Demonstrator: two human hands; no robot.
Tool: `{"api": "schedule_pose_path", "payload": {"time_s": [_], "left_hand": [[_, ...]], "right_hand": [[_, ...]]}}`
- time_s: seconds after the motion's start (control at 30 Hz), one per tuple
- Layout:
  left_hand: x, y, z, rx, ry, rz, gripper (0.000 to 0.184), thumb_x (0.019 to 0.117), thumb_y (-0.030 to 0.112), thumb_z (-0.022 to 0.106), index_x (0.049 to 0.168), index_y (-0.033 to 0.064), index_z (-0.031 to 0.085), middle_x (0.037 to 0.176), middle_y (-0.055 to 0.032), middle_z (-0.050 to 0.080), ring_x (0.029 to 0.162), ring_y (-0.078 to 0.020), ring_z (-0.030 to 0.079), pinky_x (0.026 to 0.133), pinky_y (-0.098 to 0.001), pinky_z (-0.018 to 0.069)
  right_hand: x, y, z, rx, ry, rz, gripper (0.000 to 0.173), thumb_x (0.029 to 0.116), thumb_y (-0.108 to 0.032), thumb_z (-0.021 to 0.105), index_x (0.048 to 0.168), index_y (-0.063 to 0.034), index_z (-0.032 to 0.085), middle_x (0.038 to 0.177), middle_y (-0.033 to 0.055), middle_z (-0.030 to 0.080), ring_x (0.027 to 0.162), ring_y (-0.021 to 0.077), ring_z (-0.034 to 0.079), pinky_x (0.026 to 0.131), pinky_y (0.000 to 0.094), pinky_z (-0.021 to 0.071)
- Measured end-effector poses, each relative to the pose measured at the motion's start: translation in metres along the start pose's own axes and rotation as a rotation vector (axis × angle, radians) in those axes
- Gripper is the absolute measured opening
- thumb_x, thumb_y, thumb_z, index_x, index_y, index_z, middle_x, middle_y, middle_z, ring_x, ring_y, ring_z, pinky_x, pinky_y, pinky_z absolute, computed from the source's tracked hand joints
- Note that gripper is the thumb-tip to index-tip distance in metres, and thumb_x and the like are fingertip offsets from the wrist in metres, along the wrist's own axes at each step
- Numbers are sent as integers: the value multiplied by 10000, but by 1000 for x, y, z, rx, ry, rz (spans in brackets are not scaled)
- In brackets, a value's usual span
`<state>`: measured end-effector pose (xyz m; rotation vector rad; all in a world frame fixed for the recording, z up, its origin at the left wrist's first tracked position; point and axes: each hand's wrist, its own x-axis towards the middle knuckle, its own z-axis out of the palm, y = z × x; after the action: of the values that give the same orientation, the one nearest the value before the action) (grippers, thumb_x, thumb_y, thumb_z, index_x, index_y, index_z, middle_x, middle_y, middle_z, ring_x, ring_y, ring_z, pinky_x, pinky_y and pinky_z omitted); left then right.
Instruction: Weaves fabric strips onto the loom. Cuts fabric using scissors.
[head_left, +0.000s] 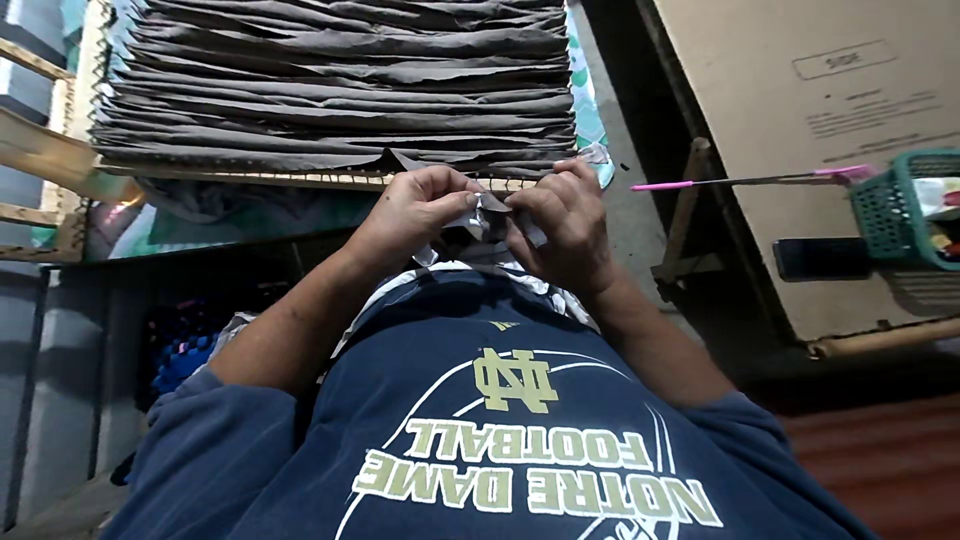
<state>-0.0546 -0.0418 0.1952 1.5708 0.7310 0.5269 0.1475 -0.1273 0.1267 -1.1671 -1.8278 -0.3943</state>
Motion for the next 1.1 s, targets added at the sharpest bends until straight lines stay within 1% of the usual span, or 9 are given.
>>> {"api": "schedule_pose_path", "payload": {"time_s": [0.2, 0.37, 0.57, 0.67, 0.77, 0.87, 0.97, 1.07, 1.1], "left_hand": [[2, -1, 5, -38, -12, 1, 66, 980, 32, 627, 993, 56, 686, 807, 48, 697, 656, 18, 604, 572, -139, 482], [4, -3, 5, -28, -17, 7, 83, 988, 48, 619, 1000, 60, 699, 787, 56, 679, 592, 28, 541, 512, -129, 422], [5, -5, 8, -51, 20, 13, 79, 982, 42, 629, 1018, 51, 698, 798, 48, 683, 583, 16, 540, 502, -137, 420], [5, -5, 9, -69, 40, 37, 89, 977, 32, 632, 1032, 43, 701, 833, 38, 705, 630, 9, 588, 533, -143, 459], [4, -5, 9, -129, 29, 40, 113, 993, 28, 598, 1050, 35, 695, 884, 16, 714, 746, -29, 656, 659, -185, 549], [4, -4, 9, -217, 37, -16, 110, 990, 34, 609, 1057, 39, 697, 891, 6, 718, 753, -39, 665, 653, -192, 557], [5, -7, 9, -301, 46, -63, 111, 992, 33, 602, 1056, 48, 691, 866, 5, 701, 679, -23, 616, 592, -170, 513], [6, -8, 11, -360, 61, -101, 116, 996, 34, 589, 1052, 62, 686, 833, 7, 685, 613, -15, 571, 537, -156, 475], [7, -9, 11, -371, 66, -111, 118, 998, 39, 582, 1047, 72, 684, 826, 11, 679, 605, -14, 567, 531, -156, 473]], "right_hand": [[6, -8, -1, 60, 14, -27, 266, 954, -209, 647, 1125, -15, 712, 792, 124, 637, 774, 260, 624, 1005, 509, 438], [6, -9, 2, -11, 25, -54, 213, 978, -182, 640, 1102, -36, 734, 765, 119, 624, 764, 263, 623, 1026, 522, 429], [6, -8, 2, -35, 38, -61, 174, 973, -159, 661, 1081, -50, 744, 731, 109, 585, 735, 258, 599, 1021, 523, 427], [6, -8, 3, -31, 36, -66, 172, 973, -157, 666, 1083, -63, 758, 725, 105, 570, 731, 260, 592, 1016, 530, 427], [6, -8, 2, -32, 28, -71, 188, 979, -176, 665, 1109, -84, 764, 723, 102, 559, 732, 261, 580, 1018, 535, 413], [6, -8, 1, -14, 17, -71, 212, 985, -181, 635, 1122, -90, 767, 730, 101, 568, 740, 260, 584, 1016, 533, 411], [8, -9, 0, 44, -2, -63, 317, 1002, -251, 552, 1156, -53, 744, 762, 109, 604, 763, 257, 605, 1004, 524, 424], [7, -10, 4, 52, 17, -52, 442, 1007, -413, 591, 1191, -30, 712, 797, 111, 623, 788, 240, 621, 1032, 497, 426], [6, -10, 6, 44, 31, -53, 446, 995, -412, 625, 1193, -21, 704, 807, 115, 627, 797, 241, 626, 1042, 495, 425]]}}
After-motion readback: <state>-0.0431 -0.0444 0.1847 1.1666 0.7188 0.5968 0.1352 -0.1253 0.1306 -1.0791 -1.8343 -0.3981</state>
